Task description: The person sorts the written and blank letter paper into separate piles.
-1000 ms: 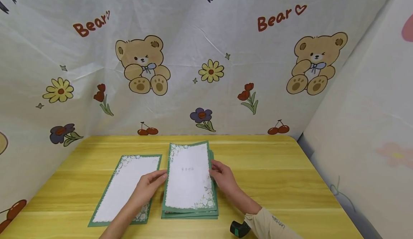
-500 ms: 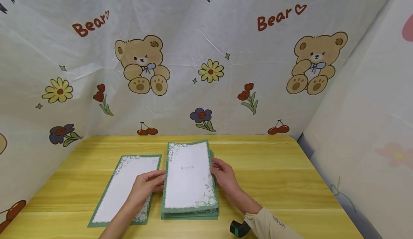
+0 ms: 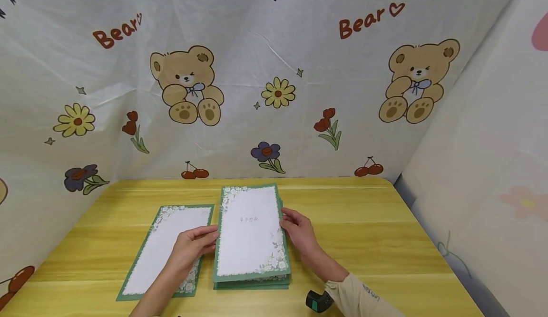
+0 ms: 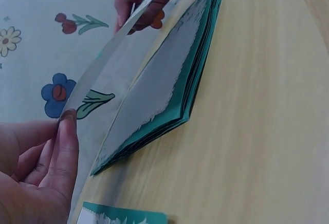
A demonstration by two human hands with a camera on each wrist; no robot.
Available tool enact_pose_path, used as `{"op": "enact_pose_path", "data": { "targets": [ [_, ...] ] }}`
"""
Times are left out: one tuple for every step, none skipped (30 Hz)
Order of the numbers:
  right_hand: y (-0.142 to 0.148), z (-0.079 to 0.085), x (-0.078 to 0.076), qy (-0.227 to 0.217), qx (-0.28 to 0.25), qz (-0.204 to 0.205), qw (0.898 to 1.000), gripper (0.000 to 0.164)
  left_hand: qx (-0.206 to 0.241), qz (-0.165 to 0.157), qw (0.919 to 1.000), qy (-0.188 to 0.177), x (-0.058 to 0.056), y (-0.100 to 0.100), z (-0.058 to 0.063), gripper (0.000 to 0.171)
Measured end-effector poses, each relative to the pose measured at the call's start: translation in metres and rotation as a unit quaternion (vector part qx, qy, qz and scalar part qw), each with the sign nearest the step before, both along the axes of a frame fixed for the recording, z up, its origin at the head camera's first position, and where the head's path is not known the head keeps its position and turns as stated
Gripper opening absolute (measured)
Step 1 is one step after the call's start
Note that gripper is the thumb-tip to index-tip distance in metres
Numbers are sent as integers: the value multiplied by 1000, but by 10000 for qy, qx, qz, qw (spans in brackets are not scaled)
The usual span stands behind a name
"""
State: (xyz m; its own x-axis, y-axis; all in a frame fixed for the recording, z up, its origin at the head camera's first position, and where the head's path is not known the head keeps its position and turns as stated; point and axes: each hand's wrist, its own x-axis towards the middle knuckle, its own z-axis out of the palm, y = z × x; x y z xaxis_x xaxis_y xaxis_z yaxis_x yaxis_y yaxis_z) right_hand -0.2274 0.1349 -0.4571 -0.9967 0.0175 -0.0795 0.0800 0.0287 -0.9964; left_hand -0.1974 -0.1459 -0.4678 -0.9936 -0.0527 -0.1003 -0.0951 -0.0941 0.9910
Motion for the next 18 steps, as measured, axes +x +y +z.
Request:
{"op": "enact_pose_path", "data": {
  "targets": [
    [0, 0, 0, 3, -36, -15, 10000, 36, -12, 17, 10000, -10, 0, 0, 0, 28],
    [1, -1, 0, 36, -45, -22, 10000, 36, -4, 34, 10000, -24, 0, 0, 0, 28],
    [2, -1, 0, 48, -80, -45, 9999, 35, 1, 44, 10000, -24, 0, 0, 0, 28],
    [2, 0, 0, 72, -105, -57, 9999, 35, 27, 54, 10000, -34, 0, 0, 1, 28],
    [2, -1, 0, 85, -129, -78, 9999, 34, 44, 56, 10000, -27, 0, 1, 1, 28],
    [3, -1, -1, 113, -138, -89, 9998, 34, 70, 58, 10000, -20, 0, 1, 1, 29],
    [4, -1, -1, 135, -156, -103, 9997, 34, 95, 50, 9999, -9, 0, 2, 1, 29],
    [4, -1, -1, 156, -150, -123, 9997, 34, 117, 40, 9999, -11, 0, 3, 1, 29],
    [5, -1, -1, 141, -176, -150, 9996, 34, 126, 24, 9999, -3, 0, 4, 1, 30],
    [6, -1, -1, 146, -176, -157, 9996, 33, 131, 9, 9999, -15, 0, 5, 1, 30],
    [7, -1, -1, 157, -151, -149, 9997, 34, 120, -3, 9999, -24, 0, 6, 1, 30],
    [9, -1, 0, 163, -138, -156, 9996, 34, 106, -25, 9999, -32, 0, 8, 2, 30],
    [11, -1, 0, 155, -128, -168, 9997, 34, 88, -50, 9999, -33, 0, 9, 2, 31],
    [13, -1, 0, 153, -107, -180, 9997, 34, 62, -81, 9999, -30, 0, 11, 2, 31],
    [15, -1, 1, 144, -96, -190, 9997, 35, 39, -119, 9999, -14, 0, 13, 3, 32],
    [17, -1, 1, 135, -67, -196, 9997, 35, 14, -164, 9999, -4, -1, 15, 3, 32],
    [20, -1, 1, 130, -33, -208, 9997, 36, 2, -211, 9998, 21, -1, 18, 3, 33],
    [23, -1, 1, 101, -41, -232, 9997, 36, -7, -257, 9997, 50, -3, 20, 3, 33]
  ]
}}
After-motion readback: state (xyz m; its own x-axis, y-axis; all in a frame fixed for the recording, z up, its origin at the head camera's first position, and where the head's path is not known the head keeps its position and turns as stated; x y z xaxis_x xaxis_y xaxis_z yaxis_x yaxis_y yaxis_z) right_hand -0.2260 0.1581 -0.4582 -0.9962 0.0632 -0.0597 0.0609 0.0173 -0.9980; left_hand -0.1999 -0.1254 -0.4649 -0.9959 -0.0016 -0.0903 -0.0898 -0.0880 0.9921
